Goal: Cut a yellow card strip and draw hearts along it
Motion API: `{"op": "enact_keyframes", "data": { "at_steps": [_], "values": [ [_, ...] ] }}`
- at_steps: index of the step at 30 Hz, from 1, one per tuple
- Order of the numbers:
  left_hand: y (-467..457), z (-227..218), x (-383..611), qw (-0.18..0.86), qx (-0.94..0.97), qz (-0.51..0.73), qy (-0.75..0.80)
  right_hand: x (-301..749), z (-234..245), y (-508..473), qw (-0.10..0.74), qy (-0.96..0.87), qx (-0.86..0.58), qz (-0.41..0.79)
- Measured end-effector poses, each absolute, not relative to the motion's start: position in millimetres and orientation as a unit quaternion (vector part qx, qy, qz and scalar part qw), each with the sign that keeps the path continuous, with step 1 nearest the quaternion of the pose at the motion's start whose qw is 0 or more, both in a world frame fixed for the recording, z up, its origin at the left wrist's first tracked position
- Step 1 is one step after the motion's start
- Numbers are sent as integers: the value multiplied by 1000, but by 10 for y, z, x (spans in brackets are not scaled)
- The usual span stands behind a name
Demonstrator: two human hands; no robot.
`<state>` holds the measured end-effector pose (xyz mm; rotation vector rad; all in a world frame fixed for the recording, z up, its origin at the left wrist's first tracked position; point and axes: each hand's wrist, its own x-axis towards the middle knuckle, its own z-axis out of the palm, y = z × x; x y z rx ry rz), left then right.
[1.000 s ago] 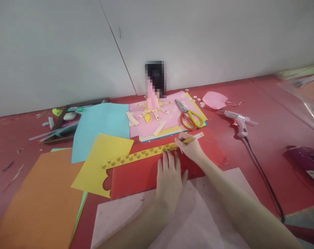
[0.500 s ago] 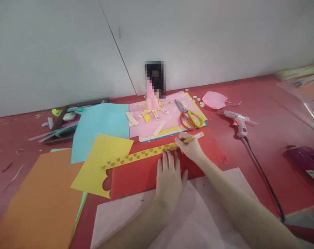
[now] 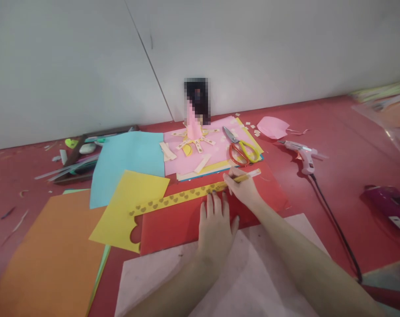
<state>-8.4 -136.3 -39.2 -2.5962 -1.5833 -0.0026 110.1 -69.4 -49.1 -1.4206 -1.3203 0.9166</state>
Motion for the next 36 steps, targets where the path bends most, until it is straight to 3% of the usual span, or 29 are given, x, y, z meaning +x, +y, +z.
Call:
{"op": "enact_keyframes", "data": {
  "at_steps": [36],
  "values": [
    [-1358,-397,-85,51,-855,-11,-515,1101,-528,-674,466,-550,-572,390]
  ]
}}
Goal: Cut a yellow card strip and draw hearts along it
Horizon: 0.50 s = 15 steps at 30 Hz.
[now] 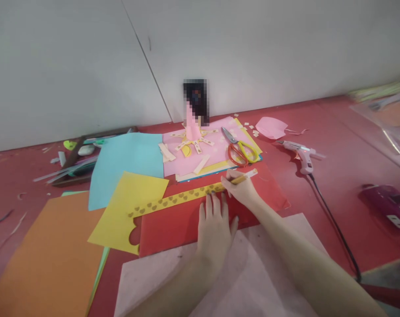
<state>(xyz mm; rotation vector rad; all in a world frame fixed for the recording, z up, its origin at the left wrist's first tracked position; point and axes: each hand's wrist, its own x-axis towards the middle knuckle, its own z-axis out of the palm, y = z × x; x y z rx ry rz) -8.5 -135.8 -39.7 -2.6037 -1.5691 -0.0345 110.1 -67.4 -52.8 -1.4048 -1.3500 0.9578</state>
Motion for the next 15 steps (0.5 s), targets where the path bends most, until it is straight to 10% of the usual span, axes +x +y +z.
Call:
{"op": "enact_keyframes", "data": {
  "at_steps": [15],
  "values": [
    [-1389,-436,-100,34,-844,-23,-535,1129,-518,-686,592,-417,-577,378]
  ]
}}
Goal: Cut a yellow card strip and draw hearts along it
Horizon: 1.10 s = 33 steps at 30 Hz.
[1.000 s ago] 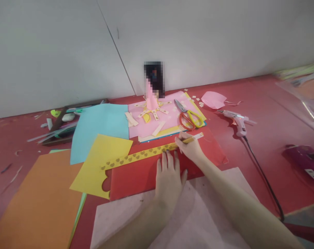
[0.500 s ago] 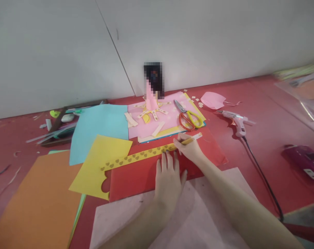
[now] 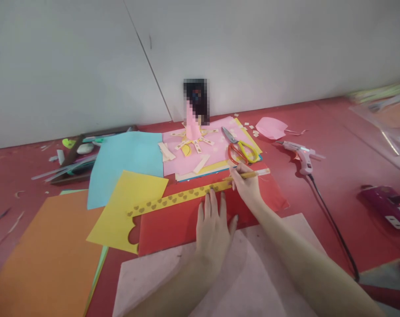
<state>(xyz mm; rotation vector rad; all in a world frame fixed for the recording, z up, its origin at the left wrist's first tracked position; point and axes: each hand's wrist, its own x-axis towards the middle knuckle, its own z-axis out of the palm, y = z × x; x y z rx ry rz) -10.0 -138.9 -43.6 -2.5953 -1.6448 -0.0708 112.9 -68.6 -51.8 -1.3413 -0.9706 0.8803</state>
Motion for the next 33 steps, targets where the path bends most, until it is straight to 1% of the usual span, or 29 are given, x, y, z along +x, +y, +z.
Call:
{"op": "enact_keyframes", "data": {
  "at_steps": [4,8,13,26,33],
  "values": [
    [-1398,-465,-102,39,-841,-10,-540,1126,-514,-690,607,-402,-579,367],
    [-1395,-472,-102,58,-838,-2,-542,1131,-535,-685,609,-401,-575,372],
    [-1388,-466,-99,54,-836,5,-546,1138,-543,-680,609,-408,-568,374],
    [-1379,-449,-91,58,-828,19,-558,1127,-543,-680,593,-424,-562,391],
    [-1343,-443,-115,43,-836,-11,-547,1120,-558,-674,566,-442,-575,393]
  ]
}}
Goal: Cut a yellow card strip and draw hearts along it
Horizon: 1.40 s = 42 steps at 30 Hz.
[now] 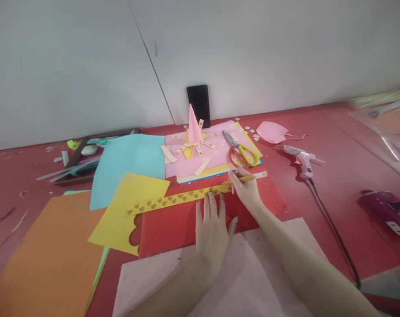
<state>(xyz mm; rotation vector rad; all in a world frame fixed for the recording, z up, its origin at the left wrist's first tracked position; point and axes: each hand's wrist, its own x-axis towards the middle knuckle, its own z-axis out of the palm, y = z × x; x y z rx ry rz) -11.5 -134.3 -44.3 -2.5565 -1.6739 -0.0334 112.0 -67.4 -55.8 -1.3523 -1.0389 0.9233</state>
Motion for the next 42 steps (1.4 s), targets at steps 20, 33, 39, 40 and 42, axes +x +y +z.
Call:
{"op": "enact_keyframes", "data": {
  "at_steps": [20,33,39,40,42],
  "values": [
    [-1321,-444,-96,20,-848,-50,-527,1099,-544,-665,564,-443,-571,399],
    [-1354,-505,29,74,-854,-18,-515,1123,-635,-628,565,-442,-561,412],
    [-1358,-537,65,102,-866,5,-489,1167,-621,-617,561,-449,-551,424],
    [-1356,-535,59,98,-865,0,-492,1165,-611,-620,559,-455,-550,423],
    [-1349,-527,42,82,-863,-11,-498,1150,-592,-630,557,-464,-548,417]
  ]
}}
